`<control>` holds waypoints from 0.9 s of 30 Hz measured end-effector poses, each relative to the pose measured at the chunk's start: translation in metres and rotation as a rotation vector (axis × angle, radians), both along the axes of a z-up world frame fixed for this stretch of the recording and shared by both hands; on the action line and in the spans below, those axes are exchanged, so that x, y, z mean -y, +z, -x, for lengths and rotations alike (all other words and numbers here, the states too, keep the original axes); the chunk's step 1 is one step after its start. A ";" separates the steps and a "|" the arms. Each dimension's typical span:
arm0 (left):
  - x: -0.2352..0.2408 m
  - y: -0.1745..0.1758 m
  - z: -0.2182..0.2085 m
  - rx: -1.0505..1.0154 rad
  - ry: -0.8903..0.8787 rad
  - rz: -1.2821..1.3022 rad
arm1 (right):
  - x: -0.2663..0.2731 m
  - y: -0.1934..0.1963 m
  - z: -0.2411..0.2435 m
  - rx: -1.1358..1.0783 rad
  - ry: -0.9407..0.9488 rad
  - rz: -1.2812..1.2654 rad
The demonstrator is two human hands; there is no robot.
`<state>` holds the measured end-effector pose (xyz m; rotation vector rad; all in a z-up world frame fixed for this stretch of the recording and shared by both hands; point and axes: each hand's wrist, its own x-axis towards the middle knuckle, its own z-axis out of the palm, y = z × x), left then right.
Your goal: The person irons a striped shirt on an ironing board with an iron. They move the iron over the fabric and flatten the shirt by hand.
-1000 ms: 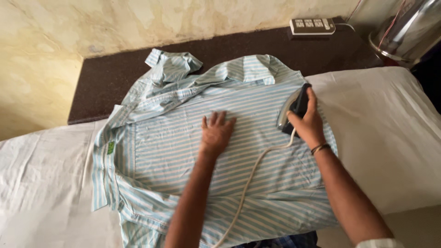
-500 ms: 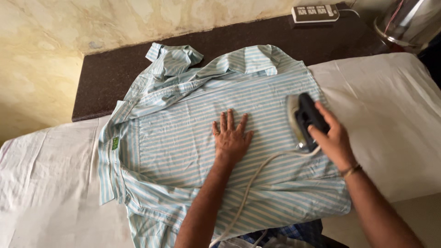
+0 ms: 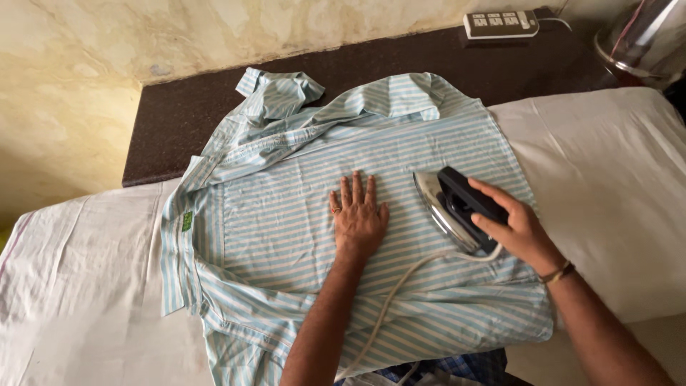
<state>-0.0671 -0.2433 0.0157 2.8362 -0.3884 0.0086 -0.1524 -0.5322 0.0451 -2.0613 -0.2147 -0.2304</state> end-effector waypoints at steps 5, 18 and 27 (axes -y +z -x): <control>-0.001 0.002 0.002 -0.023 0.005 0.005 | -0.003 0.001 -0.050 0.111 -0.340 0.056; -0.001 -0.006 -0.001 -0.006 -0.002 0.004 | -0.026 0.000 -0.013 0.026 0.058 0.071; -0.002 0.013 0.010 -0.033 0.016 0.064 | -0.046 0.012 -0.077 0.009 -0.186 -0.008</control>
